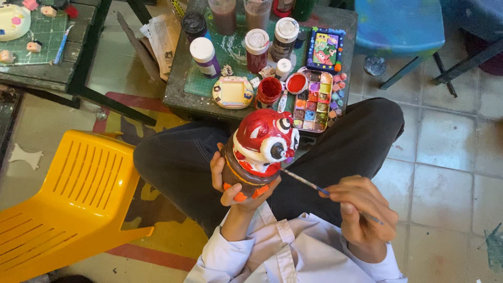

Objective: The person sits on the floor and paints a red lion-dance figurine with a paintbrush, dipping the brush into paint containers and a watercolor palette and rotating the figurine to paint different areas of its face and body.

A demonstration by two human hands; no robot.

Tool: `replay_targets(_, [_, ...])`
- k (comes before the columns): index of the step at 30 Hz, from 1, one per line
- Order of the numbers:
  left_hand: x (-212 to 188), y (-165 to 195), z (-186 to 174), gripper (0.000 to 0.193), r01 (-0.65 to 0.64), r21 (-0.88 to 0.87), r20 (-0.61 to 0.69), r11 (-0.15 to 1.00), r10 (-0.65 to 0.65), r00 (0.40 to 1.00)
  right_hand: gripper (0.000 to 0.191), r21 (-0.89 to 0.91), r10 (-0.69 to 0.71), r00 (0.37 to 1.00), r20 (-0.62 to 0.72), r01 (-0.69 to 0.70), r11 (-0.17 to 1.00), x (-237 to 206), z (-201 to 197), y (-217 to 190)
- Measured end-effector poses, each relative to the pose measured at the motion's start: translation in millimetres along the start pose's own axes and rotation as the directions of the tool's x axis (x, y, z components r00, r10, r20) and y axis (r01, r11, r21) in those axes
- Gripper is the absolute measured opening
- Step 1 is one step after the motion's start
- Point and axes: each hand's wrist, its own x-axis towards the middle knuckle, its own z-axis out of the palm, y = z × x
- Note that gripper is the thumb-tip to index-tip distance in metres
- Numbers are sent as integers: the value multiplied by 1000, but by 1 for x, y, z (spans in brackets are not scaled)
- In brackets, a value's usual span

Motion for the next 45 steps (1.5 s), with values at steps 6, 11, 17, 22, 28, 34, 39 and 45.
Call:
replay_targets(6, [0,-1,-1,93,1,-4,3,1000,-1,1000,20,27,19,1000,15,-20,999,-1,1,1])
replay_targets(11, [1,-3,-2,92,-6,-25,8,1000,6,1000,19,-7,6,1000,-6,-6,1000,1,3,4])
replay_targets(17, [0,-2,-2,91,5,-11,14,1000,-5,1000,19,-3,34,999,10,-34,999,2,1,1])
replay_targets(22, [0,-3,-2,89,-5,3,12,1000,5,1000,19,-25,40,999,17,-39,999,4,1,-1])
replay_targets(28, [-1,-4,-2,89,-1,-14,10,1000,1,1000,17,-63,-8,998,54,11,998,6,-1,-8])
replay_targets(34, [-1,-2,-2,89,6,-9,19,1000,-5,1000,15,-76,-26,999,44,29,997,8,2,-7])
replay_targets(39, [0,-2,-3,90,6,-4,18,1000,-6,1000,16,-65,-36,999,22,37,997,10,2,-8])
replay_targets(45, [0,-1,-3,90,6,-7,19,1000,-6,1000,18,-62,-39,999,30,40,997,10,2,-10])
